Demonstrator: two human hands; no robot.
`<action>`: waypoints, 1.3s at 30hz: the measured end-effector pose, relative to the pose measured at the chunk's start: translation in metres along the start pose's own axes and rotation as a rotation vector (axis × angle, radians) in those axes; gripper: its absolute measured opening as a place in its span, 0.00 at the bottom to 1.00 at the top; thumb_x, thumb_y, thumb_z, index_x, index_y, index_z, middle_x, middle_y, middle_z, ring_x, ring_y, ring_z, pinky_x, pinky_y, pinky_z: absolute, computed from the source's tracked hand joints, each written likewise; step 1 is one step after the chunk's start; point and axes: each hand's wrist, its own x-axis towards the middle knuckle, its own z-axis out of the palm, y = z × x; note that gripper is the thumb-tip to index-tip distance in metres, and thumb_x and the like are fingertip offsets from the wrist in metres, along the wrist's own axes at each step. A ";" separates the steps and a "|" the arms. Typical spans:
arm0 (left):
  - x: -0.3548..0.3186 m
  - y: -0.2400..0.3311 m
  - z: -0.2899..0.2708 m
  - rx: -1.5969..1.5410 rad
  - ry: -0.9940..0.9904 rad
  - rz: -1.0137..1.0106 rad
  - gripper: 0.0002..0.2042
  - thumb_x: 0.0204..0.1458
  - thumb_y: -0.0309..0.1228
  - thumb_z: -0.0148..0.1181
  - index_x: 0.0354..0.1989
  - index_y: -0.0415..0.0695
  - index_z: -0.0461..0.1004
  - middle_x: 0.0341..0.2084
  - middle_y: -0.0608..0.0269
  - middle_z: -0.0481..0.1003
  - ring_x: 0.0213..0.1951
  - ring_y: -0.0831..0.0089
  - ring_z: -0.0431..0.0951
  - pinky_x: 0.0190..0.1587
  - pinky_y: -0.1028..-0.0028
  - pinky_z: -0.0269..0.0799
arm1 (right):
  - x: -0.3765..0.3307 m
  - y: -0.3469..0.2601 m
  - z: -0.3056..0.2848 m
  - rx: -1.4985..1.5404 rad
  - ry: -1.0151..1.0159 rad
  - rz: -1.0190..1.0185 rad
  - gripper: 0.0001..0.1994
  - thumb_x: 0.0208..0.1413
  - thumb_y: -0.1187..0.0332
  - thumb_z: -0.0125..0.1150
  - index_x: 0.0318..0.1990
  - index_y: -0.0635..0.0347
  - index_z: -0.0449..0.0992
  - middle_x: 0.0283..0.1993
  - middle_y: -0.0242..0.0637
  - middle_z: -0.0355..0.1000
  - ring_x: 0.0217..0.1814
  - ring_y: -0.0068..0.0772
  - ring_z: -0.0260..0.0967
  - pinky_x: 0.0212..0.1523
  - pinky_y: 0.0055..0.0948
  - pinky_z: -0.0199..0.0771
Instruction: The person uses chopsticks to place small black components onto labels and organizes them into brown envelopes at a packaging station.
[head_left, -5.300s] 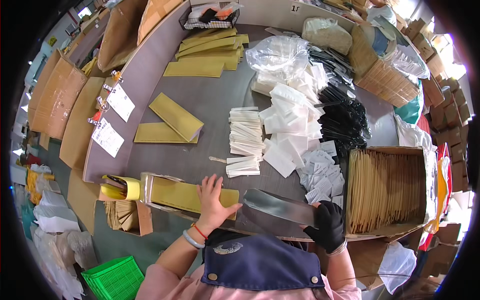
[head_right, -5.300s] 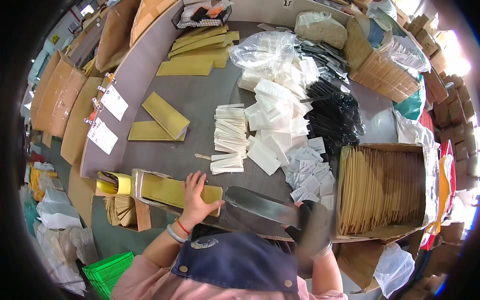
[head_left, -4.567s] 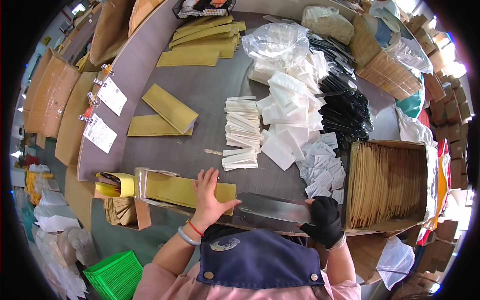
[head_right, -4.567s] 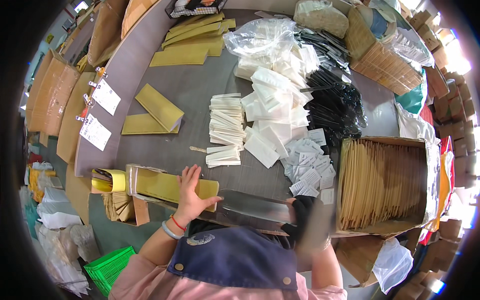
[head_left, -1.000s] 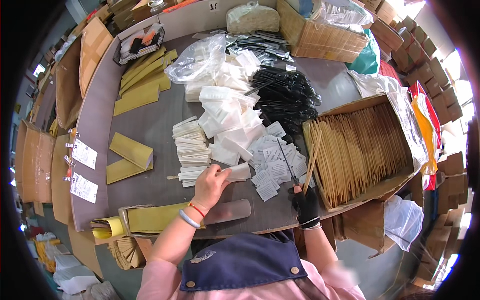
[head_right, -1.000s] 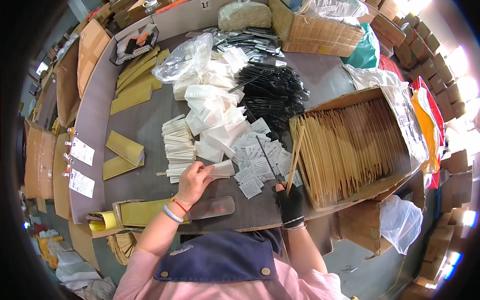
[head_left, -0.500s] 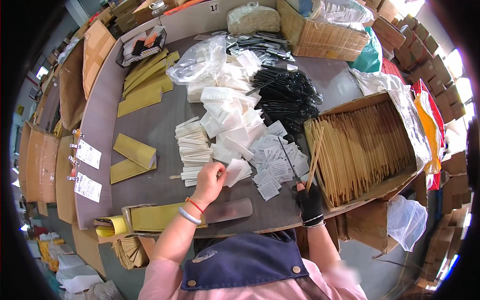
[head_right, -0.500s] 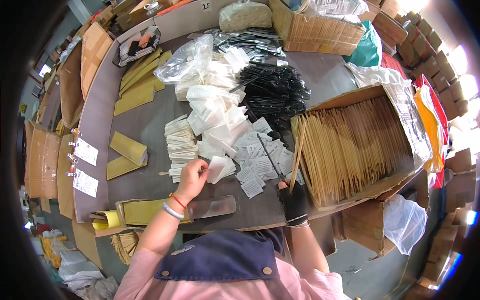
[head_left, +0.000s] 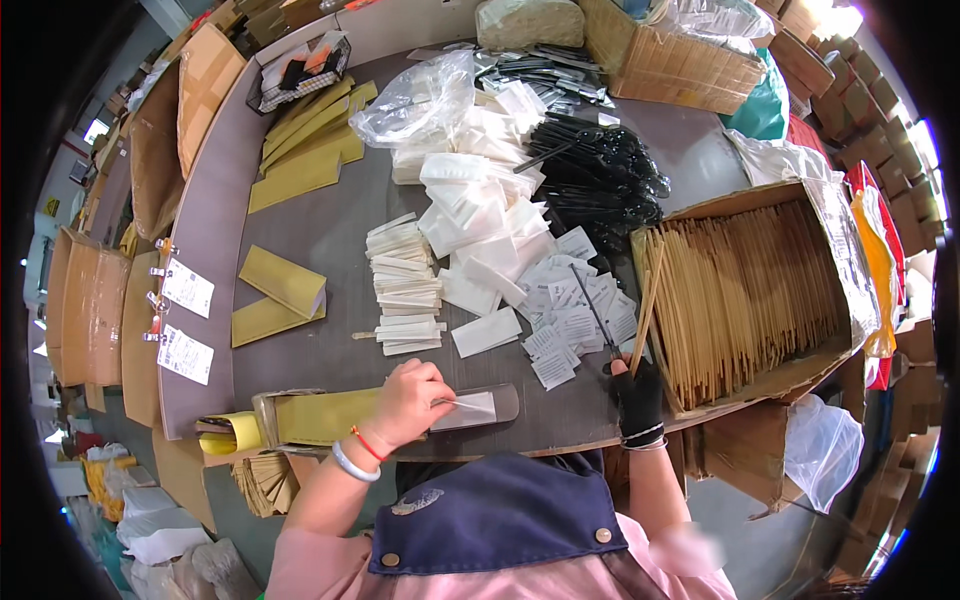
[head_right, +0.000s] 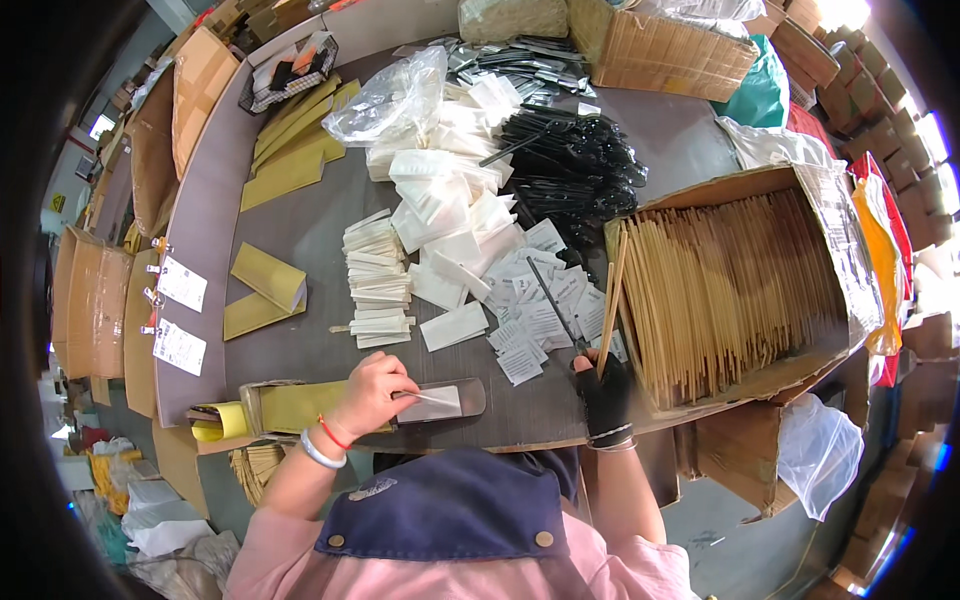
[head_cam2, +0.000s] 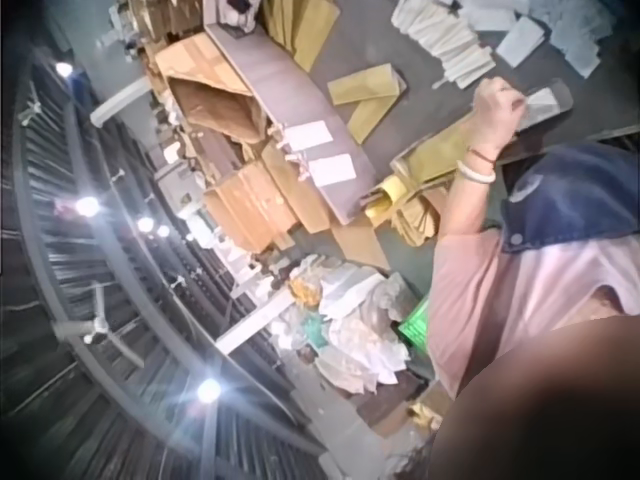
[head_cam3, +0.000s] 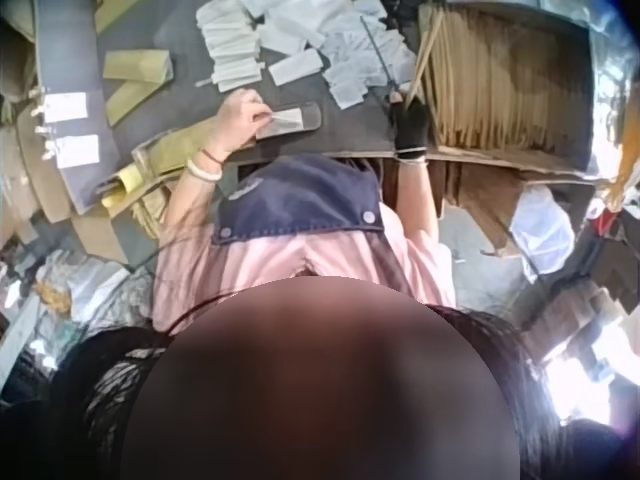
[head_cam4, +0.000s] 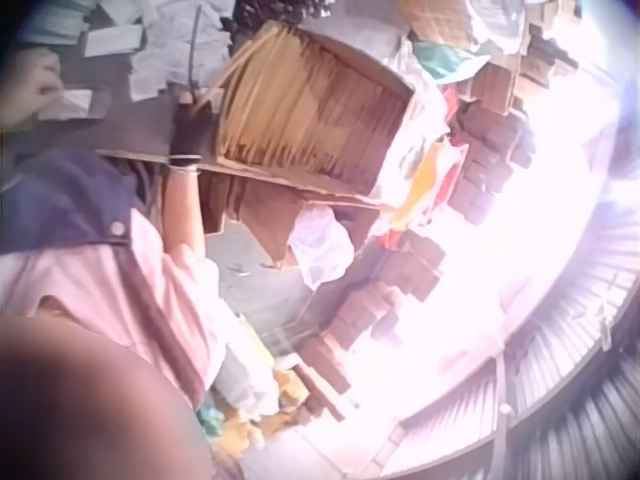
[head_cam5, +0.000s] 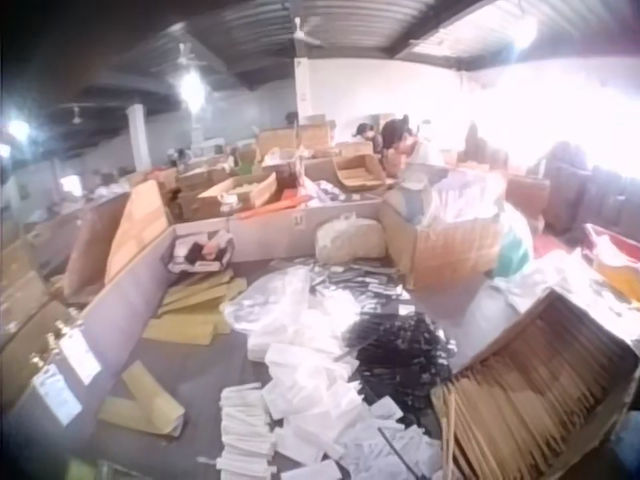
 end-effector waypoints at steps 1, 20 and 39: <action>-0.005 0.004 0.004 0.137 0.070 0.003 0.08 0.35 0.32 0.72 0.26 0.48 0.82 0.25 0.68 0.71 0.34 0.65 0.71 0.39 0.66 0.69 | 0.000 -0.002 0.000 -0.026 0.006 -0.028 0.12 0.56 0.63 0.66 0.38 0.63 0.76 0.23 0.21 0.67 0.23 0.12 0.60 0.23 0.17 0.58; 0.091 0.052 0.099 0.053 0.337 -0.093 0.13 0.39 0.33 0.72 0.26 0.42 0.73 0.23 0.60 0.74 0.30 0.57 0.74 0.35 0.63 0.69 | -0.015 -0.020 -0.008 -0.220 0.061 -0.108 0.15 0.48 0.68 0.71 0.41 0.66 0.77 0.28 0.28 0.71 0.31 0.19 0.67 0.33 0.22 0.69; -0.053 0.026 0.042 0.395 0.091 0.023 0.24 0.37 0.34 0.70 0.46 0.47 0.76 0.48 0.66 0.71 0.45 0.62 0.68 0.46 0.62 0.67 | -0.021 -0.019 0.028 -0.472 -0.453 -0.192 0.20 0.44 0.63 0.75 0.43 0.63 0.78 0.27 0.35 0.73 0.29 0.26 0.70 0.32 0.26 0.70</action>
